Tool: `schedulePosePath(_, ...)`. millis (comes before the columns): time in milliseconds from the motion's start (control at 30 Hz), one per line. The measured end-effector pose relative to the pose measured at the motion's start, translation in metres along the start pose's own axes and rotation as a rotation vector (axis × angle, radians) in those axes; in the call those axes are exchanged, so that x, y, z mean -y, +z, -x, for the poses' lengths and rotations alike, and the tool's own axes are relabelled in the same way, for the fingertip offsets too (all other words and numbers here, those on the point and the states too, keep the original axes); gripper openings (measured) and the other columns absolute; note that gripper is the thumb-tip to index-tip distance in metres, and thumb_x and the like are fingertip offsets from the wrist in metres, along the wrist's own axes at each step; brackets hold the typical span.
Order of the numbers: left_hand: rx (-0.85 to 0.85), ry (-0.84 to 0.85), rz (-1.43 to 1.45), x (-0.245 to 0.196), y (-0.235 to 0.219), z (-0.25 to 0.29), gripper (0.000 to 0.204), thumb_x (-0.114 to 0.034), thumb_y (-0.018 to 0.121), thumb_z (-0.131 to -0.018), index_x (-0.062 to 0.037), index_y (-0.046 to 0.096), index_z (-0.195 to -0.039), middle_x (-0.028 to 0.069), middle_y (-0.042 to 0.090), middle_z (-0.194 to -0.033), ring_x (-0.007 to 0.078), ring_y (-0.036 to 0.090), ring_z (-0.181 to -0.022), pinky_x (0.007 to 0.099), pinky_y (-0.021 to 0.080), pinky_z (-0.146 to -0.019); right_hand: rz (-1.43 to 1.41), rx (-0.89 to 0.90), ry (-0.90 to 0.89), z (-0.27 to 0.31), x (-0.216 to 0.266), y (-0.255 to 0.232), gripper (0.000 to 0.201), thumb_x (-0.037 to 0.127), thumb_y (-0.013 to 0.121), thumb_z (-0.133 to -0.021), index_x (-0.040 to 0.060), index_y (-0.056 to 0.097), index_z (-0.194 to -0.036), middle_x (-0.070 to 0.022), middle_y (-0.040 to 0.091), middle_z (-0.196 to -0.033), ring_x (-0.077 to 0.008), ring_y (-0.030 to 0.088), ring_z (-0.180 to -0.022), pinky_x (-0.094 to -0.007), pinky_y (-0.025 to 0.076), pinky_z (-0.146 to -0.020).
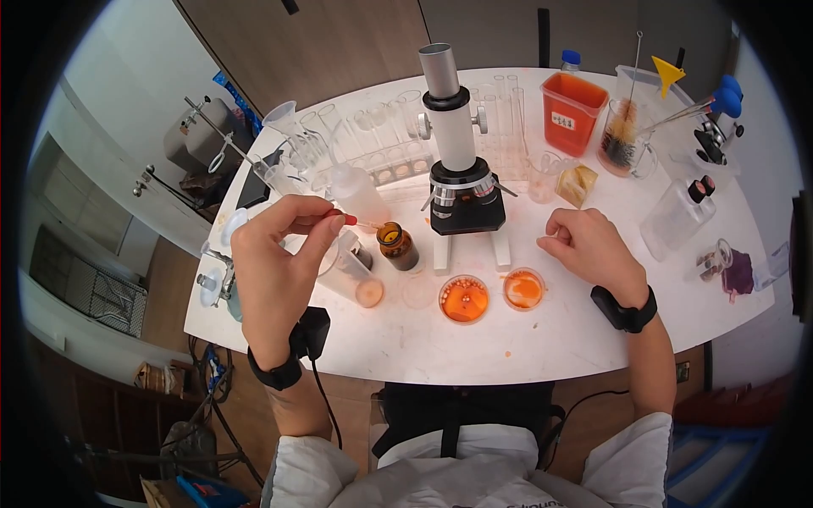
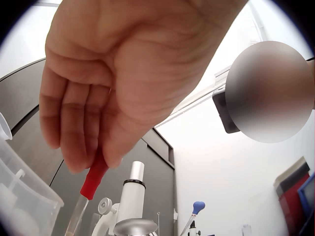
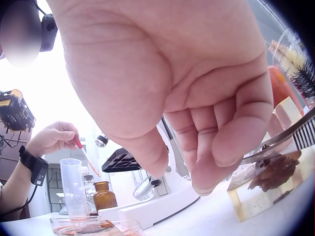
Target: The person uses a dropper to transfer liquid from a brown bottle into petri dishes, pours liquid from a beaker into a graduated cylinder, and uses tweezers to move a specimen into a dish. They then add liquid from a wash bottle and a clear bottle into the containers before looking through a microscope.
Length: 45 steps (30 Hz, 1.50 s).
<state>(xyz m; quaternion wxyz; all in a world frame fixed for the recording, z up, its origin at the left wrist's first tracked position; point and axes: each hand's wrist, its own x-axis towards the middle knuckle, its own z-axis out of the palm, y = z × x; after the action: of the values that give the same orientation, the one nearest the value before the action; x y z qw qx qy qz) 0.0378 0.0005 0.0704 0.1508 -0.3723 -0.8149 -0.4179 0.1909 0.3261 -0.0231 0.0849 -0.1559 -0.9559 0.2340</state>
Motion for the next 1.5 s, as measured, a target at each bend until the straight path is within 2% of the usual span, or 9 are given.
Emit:
schedulePosePath(533, 0.002, -0.029, -0.083, 0.018, 0.013, -0.004, 0.008, 0.0, 0.078, -0.087, 0.0036, 0.077, -0.095, 0.0104, 0.079, -0.083, 0.0172, 0.078, -0.078, 0.027, 0.056, -0.073, 0.009, -0.004, -0.01, -0.001, -0.002, 0.001, 0.025, 0.026, 0.079, -0.09, 0.0017, 0.073, -0.091, -0.0156, 0.074, -0.081, -0.0336, 0.073, -0.079, -0.0441, 0.056, -0.071)
schedulePosePath(733, -0.029, 0.017, 0.013, 0.01, 0.012, 0.002, 0.01, 0.0, 0.079, -0.088, 0.004, 0.077, -0.096, 0.012, 0.08, -0.086, 0.0172, 0.077, -0.079, 0.0271, 0.057, -0.074, -0.001, 0.013, 0.011, -0.001, -0.001, 0.0, 0.025, 0.026, 0.078, -0.09, 0.0019, 0.074, -0.092, -0.015, 0.074, -0.08, -0.0329, 0.073, -0.076, -0.044, 0.056, -0.07)
schedulePosePath(933, 0.07, 0.066, 0.052, -0.018, 0.015, 0.021, 0.013, 0.0, 0.081, -0.086, 0.0038, 0.078, -0.098, 0.0122, 0.079, -0.088, 0.0172, 0.077, -0.079, 0.0286, 0.058, -0.074, -0.006, 0.002, -0.008, -0.002, -0.003, 0.002, 0.025, 0.027, 0.078, -0.09, 0.002, 0.073, -0.092, -0.0145, 0.074, -0.079, -0.0325, 0.072, -0.075, -0.0441, 0.056, -0.069)
schedulePosePath(967, 0.143, 0.03, 0.08, -0.022, 0.018, 0.025, 0.014, 0.001, 0.082, -0.086, 0.0051, 0.077, -0.099, 0.0119, 0.079, -0.091, 0.0167, 0.075, -0.082, 0.0278, 0.058, -0.079, -0.006, 0.006, -0.003, -0.002, -0.003, 0.002, 0.025, 0.027, 0.078, -0.09, 0.002, 0.073, -0.092, -0.0145, 0.074, -0.079, -0.0325, 0.072, -0.076, -0.0441, 0.056, -0.069)
schedulePosePath(1167, 0.386, 0.049, 0.059, -0.018, 0.046, 0.035, 0.012, -0.002, 0.083, -0.084, 0.0016, 0.079, -0.095, 0.0107, 0.079, -0.087, 0.0189, 0.076, -0.077, 0.0292, 0.058, -0.073, -0.015, 0.004, -0.014, -0.001, -0.004, 0.002, 0.026, 0.027, 0.078, -0.09, 0.0018, 0.073, -0.092, -0.0143, 0.074, -0.08, -0.0328, 0.072, -0.077, -0.0439, 0.056, -0.07)
schedulePosePath(1500, 0.392, 0.067, 0.059, -0.017, 0.056, 0.034, 0.009, -0.003, 0.083, -0.085, 0.0014, 0.078, -0.092, 0.0122, 0.078, -0.086, 0.0223, 0.076, -0.075, 0.0307, 0.058, -0.07, -0.012, 0.005, -0.015, -0.001, -0.003, 0.002, 0.026, 0.027, 0.078, -0.09, 0.0016, 0.073, -0.092, -0.0148, 0.075, -0.082, -0.033, 0.073, -0.078, -0.0439, 0.056, -0.07)
